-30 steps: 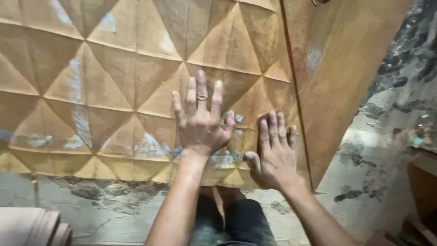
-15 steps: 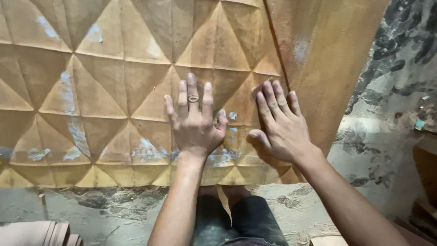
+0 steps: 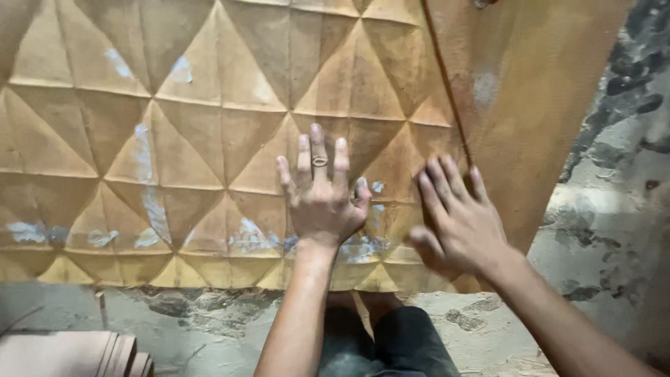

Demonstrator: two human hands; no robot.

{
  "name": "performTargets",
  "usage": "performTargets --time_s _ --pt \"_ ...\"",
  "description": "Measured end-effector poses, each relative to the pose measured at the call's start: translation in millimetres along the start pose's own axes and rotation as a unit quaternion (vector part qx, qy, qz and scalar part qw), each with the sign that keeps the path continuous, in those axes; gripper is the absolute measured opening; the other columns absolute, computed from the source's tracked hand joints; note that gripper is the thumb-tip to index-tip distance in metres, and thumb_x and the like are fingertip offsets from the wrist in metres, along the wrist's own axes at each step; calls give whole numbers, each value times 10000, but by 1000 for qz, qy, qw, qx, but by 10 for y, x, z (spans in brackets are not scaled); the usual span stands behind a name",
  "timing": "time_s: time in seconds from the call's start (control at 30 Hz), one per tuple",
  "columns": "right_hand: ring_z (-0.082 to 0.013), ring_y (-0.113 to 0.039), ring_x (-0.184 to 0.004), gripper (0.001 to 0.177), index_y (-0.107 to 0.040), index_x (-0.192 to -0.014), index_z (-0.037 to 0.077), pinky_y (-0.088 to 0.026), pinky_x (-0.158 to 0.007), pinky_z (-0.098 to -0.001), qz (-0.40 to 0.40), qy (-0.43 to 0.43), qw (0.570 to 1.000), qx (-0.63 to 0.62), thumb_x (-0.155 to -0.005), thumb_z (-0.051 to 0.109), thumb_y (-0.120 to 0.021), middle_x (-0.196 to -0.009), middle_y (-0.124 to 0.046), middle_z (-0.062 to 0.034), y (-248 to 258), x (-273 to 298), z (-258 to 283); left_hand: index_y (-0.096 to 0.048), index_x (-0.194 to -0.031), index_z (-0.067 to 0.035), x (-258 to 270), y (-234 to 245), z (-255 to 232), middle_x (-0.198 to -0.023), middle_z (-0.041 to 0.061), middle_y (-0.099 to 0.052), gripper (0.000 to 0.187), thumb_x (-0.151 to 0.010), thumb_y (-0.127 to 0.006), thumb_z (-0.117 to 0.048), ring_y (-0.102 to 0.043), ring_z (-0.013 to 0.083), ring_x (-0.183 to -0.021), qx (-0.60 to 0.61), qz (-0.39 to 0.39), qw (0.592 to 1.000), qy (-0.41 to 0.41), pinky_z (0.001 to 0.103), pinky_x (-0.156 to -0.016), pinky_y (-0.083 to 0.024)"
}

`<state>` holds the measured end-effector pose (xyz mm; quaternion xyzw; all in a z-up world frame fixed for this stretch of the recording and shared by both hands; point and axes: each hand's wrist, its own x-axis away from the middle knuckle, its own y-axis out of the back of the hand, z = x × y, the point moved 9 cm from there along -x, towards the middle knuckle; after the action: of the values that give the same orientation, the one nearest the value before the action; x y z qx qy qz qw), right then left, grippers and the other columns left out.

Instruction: The person sands a large wooden panel with a geometric triangular pattern using a sanding block. They move the sanding block across the surface, focusing on the edges and the patterned areas. The person briefly pauses to inspect the sandpaper before continuing the sanding process.

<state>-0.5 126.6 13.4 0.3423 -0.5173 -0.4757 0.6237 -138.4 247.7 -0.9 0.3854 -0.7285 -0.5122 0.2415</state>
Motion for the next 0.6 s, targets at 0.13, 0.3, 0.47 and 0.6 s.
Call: performTargets --time_s 0.13,0.3,0.47,0.6 --pt "-457 -149 -1565 838 -318 -1546 -104 -103 -1250 -599 -39 -28 997 -66 -1005 528 -418 -1647 -231 -322 5 -135 -11 -552 -1475 -117 20 13 -35 -1629 231 -403 665 -871 -663 -372 -419 390 -1492 2 0 1000 -8 656 -1240 -226" --pt "-486 -59 -1543 946 -230 -1533 -148 -33 -1222 -597 -54 -56 993 -92 -968 581 -439 -1623 -131 -368 -146 267 343 -563 -1453 -131 -17 10 -43 -1612 221 -414 663 -844 -665 -373 -433 387 -1470 2 -9 1000 -6 660 -1229 -229" --pt "-504 51 -1550 967 -155 -1575 -172 11 -1239 -599 -35 -155 982 -106 -994 531 -475 -1652 7 -388 -349 -43 243 -564 -1455 -132 -8 9 -3 -1612 220 -411 670 -836 -665 -367 -435 392 -1468 3 -17 1000 -2 660 -1225 -231" --pt "-446 36 -1573 915 -181 -1579 -130 -4 -1249 -602 -38 -167 982 -82 -994 509 -476 -1678 -19 -313 -233 53 361 -559 -1471 -131 68 22 -43 -1626 209 -405 662 -864 -669 -369 -431 389 -1482 15 -16 1000 -4 655 -1240 -228"
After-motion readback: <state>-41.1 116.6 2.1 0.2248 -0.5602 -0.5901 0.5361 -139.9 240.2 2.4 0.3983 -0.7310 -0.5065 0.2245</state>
